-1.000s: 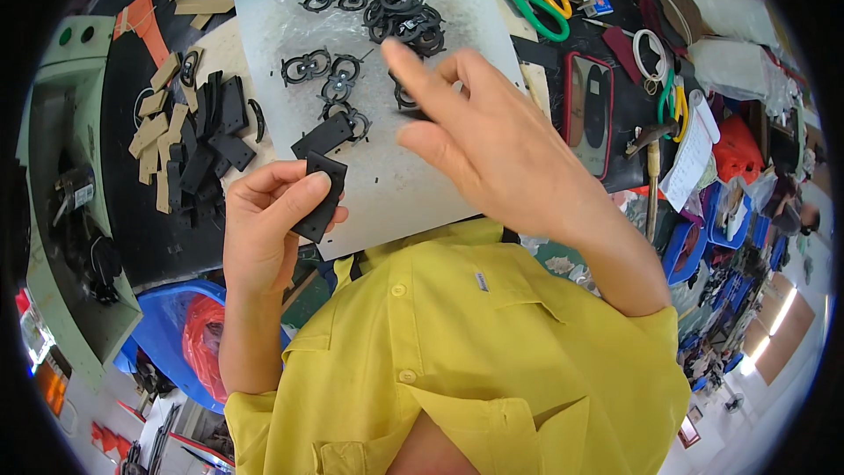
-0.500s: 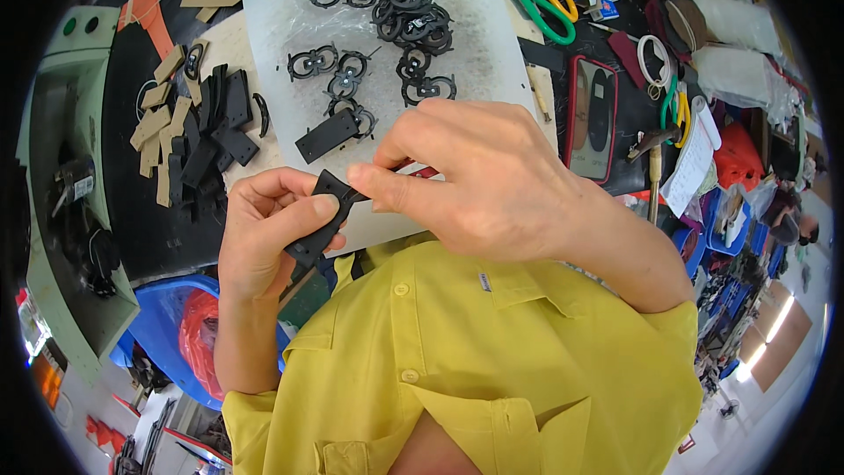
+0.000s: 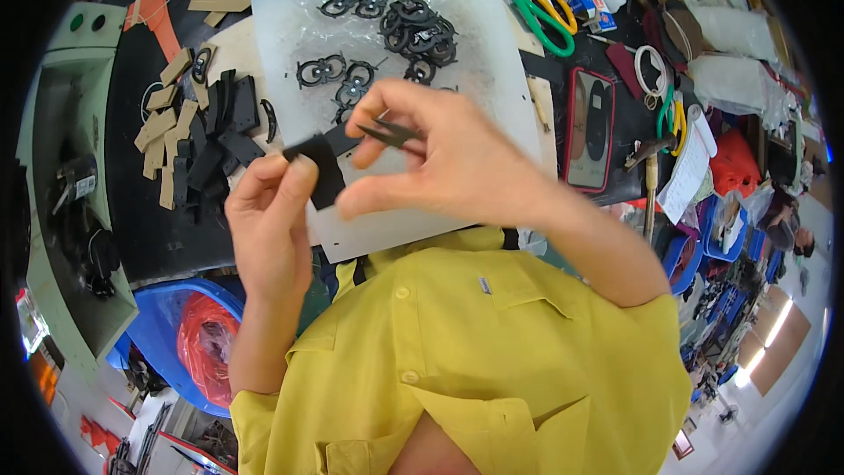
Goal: The person assembles small black plastic components by hand. They pick up a rectangular base and a circular ring, then use a red utility knife to trim the edges of the base before fitting the ring onto it. The process is repeated for multiple units, with finished assemblies placed on the work surface.
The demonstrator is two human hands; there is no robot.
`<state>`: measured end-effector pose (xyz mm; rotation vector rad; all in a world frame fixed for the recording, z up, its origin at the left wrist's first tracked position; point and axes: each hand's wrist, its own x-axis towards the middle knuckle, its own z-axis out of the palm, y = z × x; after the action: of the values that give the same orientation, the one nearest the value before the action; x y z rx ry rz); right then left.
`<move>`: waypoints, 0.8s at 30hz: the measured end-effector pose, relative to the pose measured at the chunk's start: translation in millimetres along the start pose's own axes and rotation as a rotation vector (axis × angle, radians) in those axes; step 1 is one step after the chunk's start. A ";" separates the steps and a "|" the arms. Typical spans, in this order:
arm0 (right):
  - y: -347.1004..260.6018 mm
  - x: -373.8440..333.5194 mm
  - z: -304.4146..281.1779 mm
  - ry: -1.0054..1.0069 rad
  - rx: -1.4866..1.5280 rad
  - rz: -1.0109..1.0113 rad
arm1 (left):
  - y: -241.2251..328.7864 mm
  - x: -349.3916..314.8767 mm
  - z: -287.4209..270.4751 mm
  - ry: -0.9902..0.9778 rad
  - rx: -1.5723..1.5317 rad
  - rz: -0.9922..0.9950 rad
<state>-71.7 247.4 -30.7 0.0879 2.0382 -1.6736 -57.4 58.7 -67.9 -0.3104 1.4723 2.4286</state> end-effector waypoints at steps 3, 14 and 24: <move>15.0 1.8 27.4 0.195 0.289 -0.053 | -9.9 -0.2 11.6 0.098 -0.203 -0.019; 5.9 -1.7 -12.7 0.023 -0.660 -0.550 | 15.4 -0.9 -4.7 -0.258 0.366 -0.242; 20.1 -27.8 16.5 0.420 -0.825 -0.712 | -0.3 -0.7 0.9 -0.024 0.278 -0.244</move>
<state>-34.8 244.0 -39.5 -0.6875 3.1803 -1.0276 -56.6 59.5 -67.5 -0.3738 1.6312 2.0039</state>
